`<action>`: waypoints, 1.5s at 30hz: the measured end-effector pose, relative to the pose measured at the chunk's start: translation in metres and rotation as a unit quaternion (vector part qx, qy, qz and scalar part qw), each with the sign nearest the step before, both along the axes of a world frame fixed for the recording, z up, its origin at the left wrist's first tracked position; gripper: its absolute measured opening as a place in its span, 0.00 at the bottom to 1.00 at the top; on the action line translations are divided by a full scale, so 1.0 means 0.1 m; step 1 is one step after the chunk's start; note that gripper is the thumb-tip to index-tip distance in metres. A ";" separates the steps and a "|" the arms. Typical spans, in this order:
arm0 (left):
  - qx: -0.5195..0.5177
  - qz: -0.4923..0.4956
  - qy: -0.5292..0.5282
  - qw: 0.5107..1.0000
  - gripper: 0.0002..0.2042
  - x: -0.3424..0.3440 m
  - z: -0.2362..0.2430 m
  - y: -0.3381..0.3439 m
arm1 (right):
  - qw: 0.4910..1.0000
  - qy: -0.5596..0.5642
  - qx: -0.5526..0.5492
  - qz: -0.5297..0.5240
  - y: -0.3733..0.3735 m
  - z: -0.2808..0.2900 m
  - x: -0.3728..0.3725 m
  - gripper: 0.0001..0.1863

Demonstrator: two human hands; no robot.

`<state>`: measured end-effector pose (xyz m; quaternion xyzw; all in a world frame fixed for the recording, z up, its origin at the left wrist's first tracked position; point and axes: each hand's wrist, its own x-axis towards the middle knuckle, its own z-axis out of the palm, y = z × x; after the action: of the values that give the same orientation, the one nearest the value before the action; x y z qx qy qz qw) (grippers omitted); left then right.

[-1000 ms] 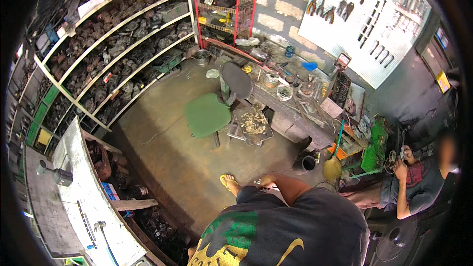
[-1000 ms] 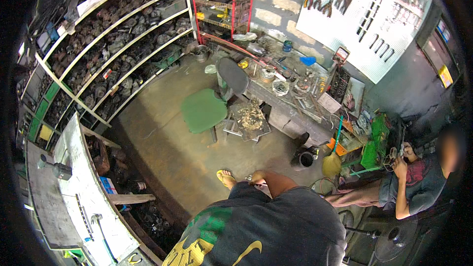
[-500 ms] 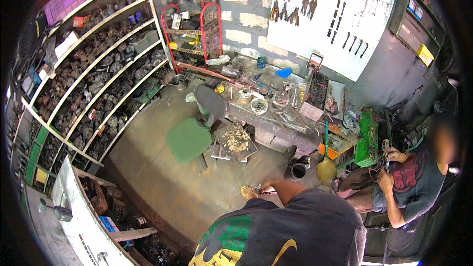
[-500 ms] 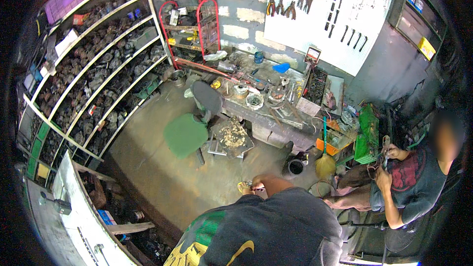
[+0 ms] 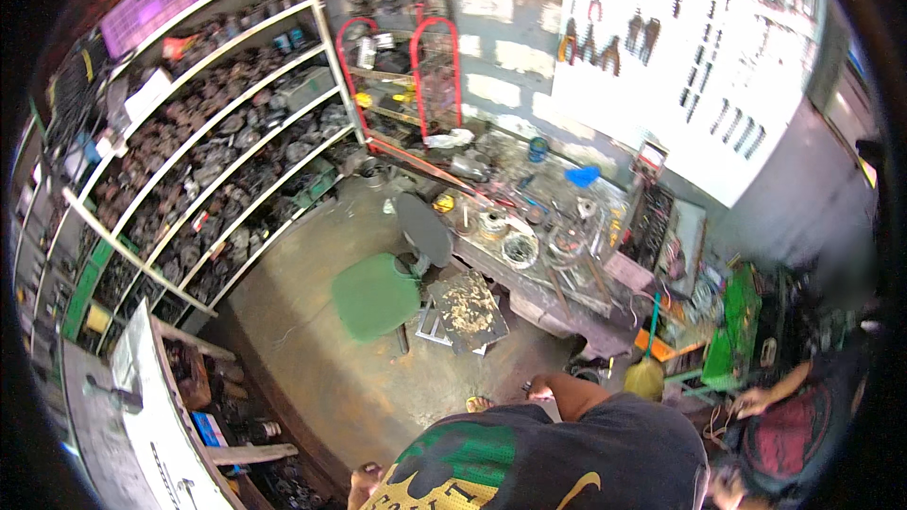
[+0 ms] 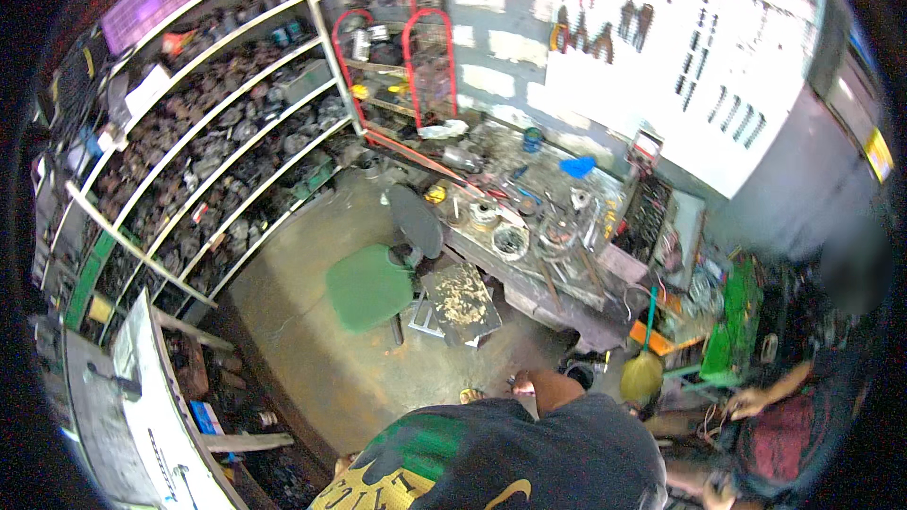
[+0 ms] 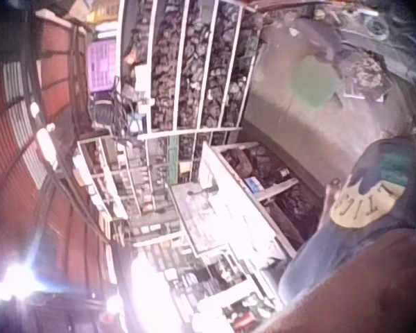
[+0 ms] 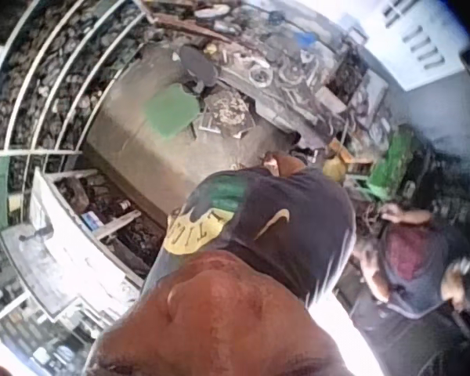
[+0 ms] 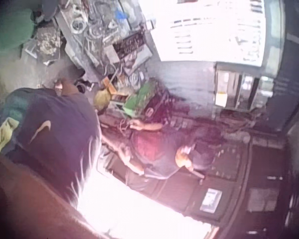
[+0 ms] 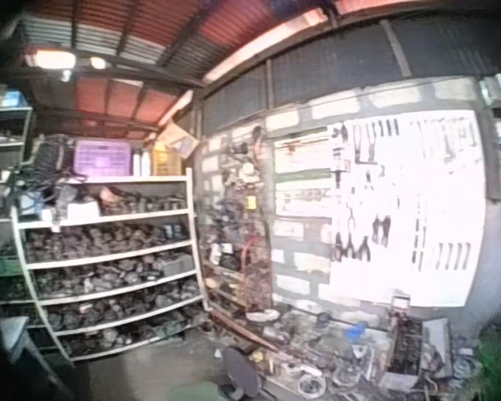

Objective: The person works at a metal workbench in a workshop, using pliers and a hammer to adjust and shape small metal components. They repeatedly pick up, manipulate, and place down the parts while occasionally walking around the bench.

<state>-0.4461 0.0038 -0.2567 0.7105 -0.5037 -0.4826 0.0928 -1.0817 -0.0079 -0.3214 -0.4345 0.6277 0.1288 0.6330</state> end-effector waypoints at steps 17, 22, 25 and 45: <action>0.130 -0.401 -0.246 0.873 0.22 -0.04 0.01 0.60 | 0.954 0.020 -0.117 0.277 -0.51 -0.43 -0.05 0.25; 0.192 -0.353 -0.178 0.898 0.23 0.02 -0.25 0.68 | 0.977 0.043 -0.056 0.200 -1.18 0.08 0.34 0.25; 0.193 -0.324 -0.143 0.915 0.24 0.01 -0.42 0.47 | 0.966 0.069 -0.060 0.243 -1.62 0.29 0.44 0.27; 0.235 0.162 -0.135 0.949 0.26 -1.28 -0.30 0.90 | 0.769 0.035 -0.160 0.618 -3.83 -0.43 1.05 0.36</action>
<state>-0.5737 0.0938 -0.2863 0.8424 -0.2619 -0.4659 -0.0689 -0.9764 -0.3907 -0.3639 -0.8188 0.2575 0.4045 0.3155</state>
